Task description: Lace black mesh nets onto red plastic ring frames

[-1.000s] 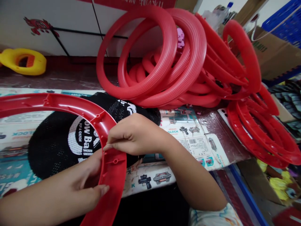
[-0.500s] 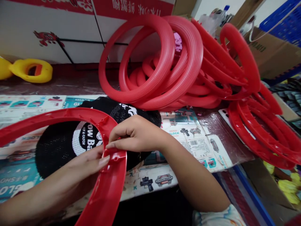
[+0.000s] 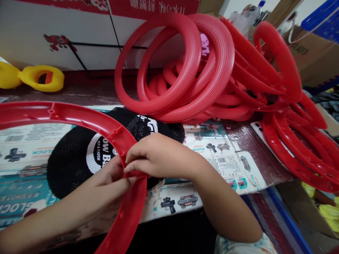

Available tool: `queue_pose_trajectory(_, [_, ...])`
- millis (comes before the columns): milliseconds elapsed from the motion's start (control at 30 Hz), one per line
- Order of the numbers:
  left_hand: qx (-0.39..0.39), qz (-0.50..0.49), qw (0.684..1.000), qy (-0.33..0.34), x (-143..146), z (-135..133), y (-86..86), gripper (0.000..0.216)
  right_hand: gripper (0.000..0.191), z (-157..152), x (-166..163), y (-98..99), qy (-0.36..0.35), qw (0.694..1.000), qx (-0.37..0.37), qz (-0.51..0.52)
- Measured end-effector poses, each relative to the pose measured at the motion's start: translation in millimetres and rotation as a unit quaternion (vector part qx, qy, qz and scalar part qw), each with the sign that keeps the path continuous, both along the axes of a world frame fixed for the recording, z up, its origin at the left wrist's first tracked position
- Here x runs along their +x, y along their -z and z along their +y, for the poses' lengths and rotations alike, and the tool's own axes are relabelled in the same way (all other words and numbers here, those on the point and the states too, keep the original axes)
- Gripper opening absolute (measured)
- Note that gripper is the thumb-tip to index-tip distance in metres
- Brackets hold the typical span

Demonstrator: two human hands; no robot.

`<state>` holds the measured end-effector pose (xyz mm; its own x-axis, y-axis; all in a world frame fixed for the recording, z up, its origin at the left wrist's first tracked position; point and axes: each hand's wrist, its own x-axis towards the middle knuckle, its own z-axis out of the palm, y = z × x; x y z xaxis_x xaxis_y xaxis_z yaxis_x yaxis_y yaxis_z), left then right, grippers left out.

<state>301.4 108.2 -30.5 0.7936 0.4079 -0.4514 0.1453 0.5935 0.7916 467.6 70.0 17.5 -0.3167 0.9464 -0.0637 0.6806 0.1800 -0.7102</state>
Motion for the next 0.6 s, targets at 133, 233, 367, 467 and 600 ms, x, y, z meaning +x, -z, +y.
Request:
queue_pose_trajectory(133, [0.079, 0.015, 0.997, 0.013, -0.1, -1.7, -0.7, 0.025, 0.013, -7.6, -10.3, -7.9, 0.000, 0.997, -0.031, -0.077])
queue_pose_trajectory(233, [0.094, 0.015, 0.995, 0.036, -1.7, -1.2, 0.7, 0.027, 0.015, -10.6, -13.2, -8.7, -0.008, 0.993, -0.027, -0.113])
queue_pose_trajectory(367, [0.076, 0.020, 0.993, 0.084, -5.2, -0.6, 3.5, 0.025, 0.014, -9.5, -9.8, -6.7, -0.044, 0.995, -0.007, -0.091])
queue_pose_trajectory(467, [0.088, 0.021, 0.988, 0.126, -8.0, 1.4, 3.4, 0.025, 0.017, -7.0, -4.7, -3.2, -0.078, 0.997, 0.004, -0.018])
queue_pose_trajectory(600, [0.123, 0.039, 0.981, 0.146, -10.3, 6.1, -1.7, 0.030, 0.018, -4.1, -0.4, 0.6, -0.080, 0.995, 0.033, 0.051])
